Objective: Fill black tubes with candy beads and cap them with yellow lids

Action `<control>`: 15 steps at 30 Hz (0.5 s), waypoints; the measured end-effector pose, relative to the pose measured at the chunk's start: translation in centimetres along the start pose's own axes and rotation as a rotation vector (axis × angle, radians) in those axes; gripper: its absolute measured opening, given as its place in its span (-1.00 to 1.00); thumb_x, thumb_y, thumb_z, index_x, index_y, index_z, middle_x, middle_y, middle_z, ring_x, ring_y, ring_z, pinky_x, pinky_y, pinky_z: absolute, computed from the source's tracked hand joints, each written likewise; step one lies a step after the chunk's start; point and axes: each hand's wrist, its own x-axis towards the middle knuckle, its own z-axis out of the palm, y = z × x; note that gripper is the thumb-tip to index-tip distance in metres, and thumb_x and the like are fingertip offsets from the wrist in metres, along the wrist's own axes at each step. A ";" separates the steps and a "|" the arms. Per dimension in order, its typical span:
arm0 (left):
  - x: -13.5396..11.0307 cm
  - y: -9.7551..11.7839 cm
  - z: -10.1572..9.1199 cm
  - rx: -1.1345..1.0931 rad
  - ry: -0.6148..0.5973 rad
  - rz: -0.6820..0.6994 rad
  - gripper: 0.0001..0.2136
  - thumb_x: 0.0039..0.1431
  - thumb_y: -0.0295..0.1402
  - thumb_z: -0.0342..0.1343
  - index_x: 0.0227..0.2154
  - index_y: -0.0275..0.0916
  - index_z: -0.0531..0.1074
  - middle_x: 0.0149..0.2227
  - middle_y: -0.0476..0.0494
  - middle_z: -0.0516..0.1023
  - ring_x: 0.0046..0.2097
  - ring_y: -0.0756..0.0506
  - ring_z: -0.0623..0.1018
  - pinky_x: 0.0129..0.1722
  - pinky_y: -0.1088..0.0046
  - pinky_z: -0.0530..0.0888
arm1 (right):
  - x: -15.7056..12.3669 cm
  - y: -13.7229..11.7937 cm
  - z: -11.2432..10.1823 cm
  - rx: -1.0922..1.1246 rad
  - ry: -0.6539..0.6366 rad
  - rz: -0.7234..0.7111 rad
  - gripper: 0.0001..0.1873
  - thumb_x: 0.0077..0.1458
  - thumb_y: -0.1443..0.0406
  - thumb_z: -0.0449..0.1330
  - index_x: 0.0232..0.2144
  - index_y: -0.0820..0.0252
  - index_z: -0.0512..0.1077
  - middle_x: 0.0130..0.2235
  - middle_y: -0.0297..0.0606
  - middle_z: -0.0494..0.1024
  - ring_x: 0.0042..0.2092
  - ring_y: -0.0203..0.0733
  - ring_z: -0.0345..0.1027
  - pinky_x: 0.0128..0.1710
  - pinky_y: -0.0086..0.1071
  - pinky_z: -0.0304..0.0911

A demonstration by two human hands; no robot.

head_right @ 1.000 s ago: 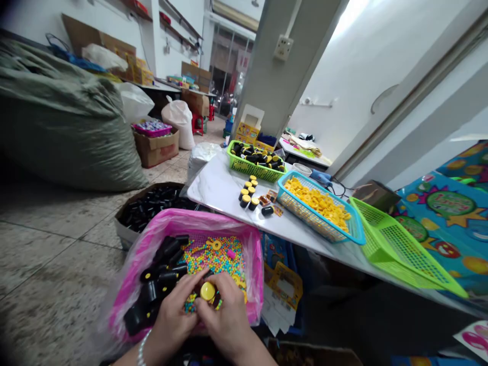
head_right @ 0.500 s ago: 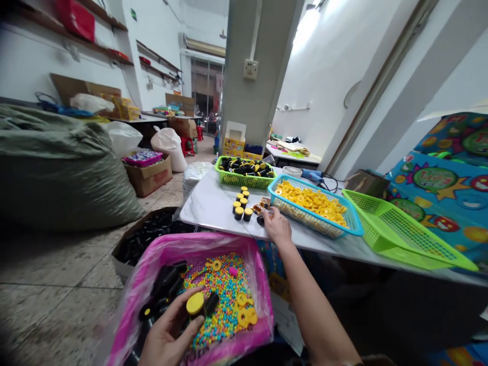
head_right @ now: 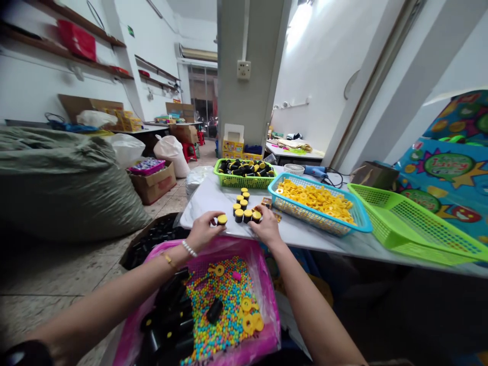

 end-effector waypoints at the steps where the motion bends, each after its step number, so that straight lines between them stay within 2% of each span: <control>1: 1.2 -0.5 1.1 0.008 0.000 -0.007 -0.68 -0.11 -0.49 0.27 -0.20 -0.27 0.52 -0.29 -0.08 0.58 -0.39 -0.02 0.49 -0.27 0.42 0.48 | 0.1 0.1 0.4 -0.002 0.002 -0.005 -0.50 -0.18 0.26 0.25 -0.10 0.23 0.42 -0.15 -0.13 0.53 -0.19 -0.05 0.41 -0.13 -0.22 0.30; 5: 4.4 -1.6 4.3 0.041 0.006 -0.045 -0.72 -0.16 -0.46 0.31 -0.28 -0.27 0.54 -0.33 -0.11 0.58 -0.35 -0.08 0.51 -0.24 0.39 0.46 | 1.2 0.1 2.0 -0.028 0.017 0.015 -0.53 -0.21 0.27 0.29 -0.15 0.25 0.44 -0.17 -0.06 0.52 -0.11 0.05 0.38 -0.04 -0.13 0.24; 10: 6.3 -2.0 5.6 0.075 -0.009 -0.085 -0.73 -0.14 -0.46 0.31 -0.28 -0.29 0.54 -0.29 -0.18 0.58 -0.21 -0.18 0.52 -0.12 0.32 0.42 | 2.4 -0.6 3.7 0.020 -0.018 0.105 -0.56 -0.17 0.32 0.29 -0.15 0.31 0.43 -0.21 -0.06 0.53 -0.12 0.00 0.35 -0.02 -0.16 0.19; 13: 6.3 -2.1 6.1 0.076 -0.006 -0.090 -0.59 -0.16 -0.46 0.34 -0.14 -0.29 0.50 -0.16 -0.22 0.55 -0.15 -0.17 0.50 -0.06 0.32 0.39 | 2.1 -0.5 3.8 0.092 0.004 0.164 -0.46 -0.17 0.31 0.32 -0.08 0.38 0.38 -0.14 -0.01 0.49 -0.07 -0.04 0.28 0.04 -0.17 0.11; 15: 5.9 -2.0 5.8 0.010 0.049 -0.108 -0.46 -0.17 -0.37 0.37 -0.03 -0.29 0.44 -0.04 -0.26 0.49 -0.15 -0.14 0.49 -0.05 0.34 0.39 | 1.5 -0.3 3.5 0.161 0.046 0.193 -0.38 -0.17 0.28 0.34 -0.02 0.38 0.34 -0.07 0.01 0.44 -0.02 -0.07 0.23 0.09 -0.19 0.07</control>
